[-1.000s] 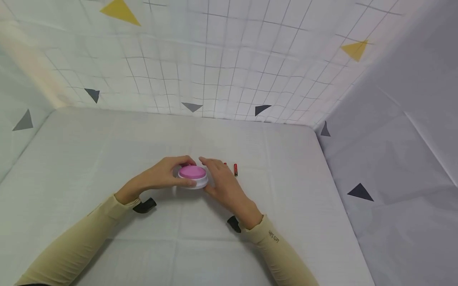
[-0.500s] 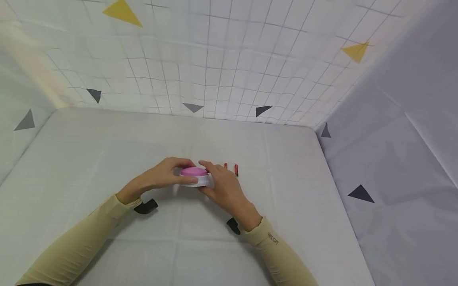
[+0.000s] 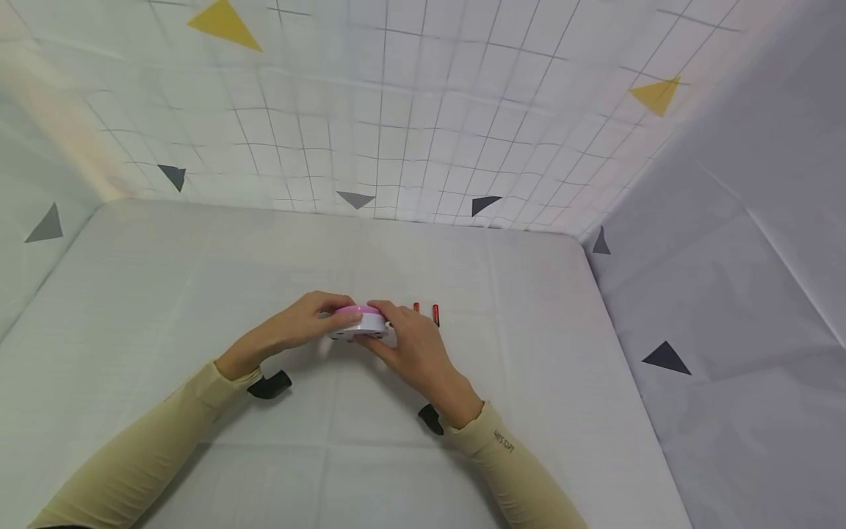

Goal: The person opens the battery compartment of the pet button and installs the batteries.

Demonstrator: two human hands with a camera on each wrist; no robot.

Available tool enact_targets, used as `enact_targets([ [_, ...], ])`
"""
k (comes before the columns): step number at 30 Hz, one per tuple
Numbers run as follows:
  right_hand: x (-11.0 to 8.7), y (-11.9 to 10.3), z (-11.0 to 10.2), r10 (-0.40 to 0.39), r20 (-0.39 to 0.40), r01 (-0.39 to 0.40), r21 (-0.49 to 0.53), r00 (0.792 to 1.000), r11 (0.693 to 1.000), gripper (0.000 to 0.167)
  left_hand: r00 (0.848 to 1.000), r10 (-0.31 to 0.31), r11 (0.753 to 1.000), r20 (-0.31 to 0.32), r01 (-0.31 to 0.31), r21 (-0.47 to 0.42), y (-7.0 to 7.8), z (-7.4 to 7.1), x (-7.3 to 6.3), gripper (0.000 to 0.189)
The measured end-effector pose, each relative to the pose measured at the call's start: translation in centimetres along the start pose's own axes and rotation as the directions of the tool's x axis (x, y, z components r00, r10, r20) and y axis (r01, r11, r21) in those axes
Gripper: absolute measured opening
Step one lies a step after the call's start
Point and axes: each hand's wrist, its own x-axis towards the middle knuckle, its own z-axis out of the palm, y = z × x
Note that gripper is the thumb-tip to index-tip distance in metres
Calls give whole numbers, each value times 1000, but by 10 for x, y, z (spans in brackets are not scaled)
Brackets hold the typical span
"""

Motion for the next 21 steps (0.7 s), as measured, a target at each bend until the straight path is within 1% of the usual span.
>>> enact_targets([
  [3,0,1,0,10,9,-10,14,1000,1000,53,1000,-16,1000,5,16,-5,2,-1,-1,51],
  [6,0,1,-1,15,13,-15,30,1000,999,49,1000,-20,1000,15,20,-8,3,-3,-3,52],
  [11,0,2,-1,10,15,-12,76,1000,997,46,1000,-8,1000,30,8,5,4,-5,-5,51],
  [17,-1,2,-1,32,22,-35,131,999,991,42,999,5,1000,36,-6,14,5,-3,-5,51],
  [21,-2,2,-1,54,41,-60,164,998,985,39,999,5,1000,47,-4,-10,4,0,-4,48],
])
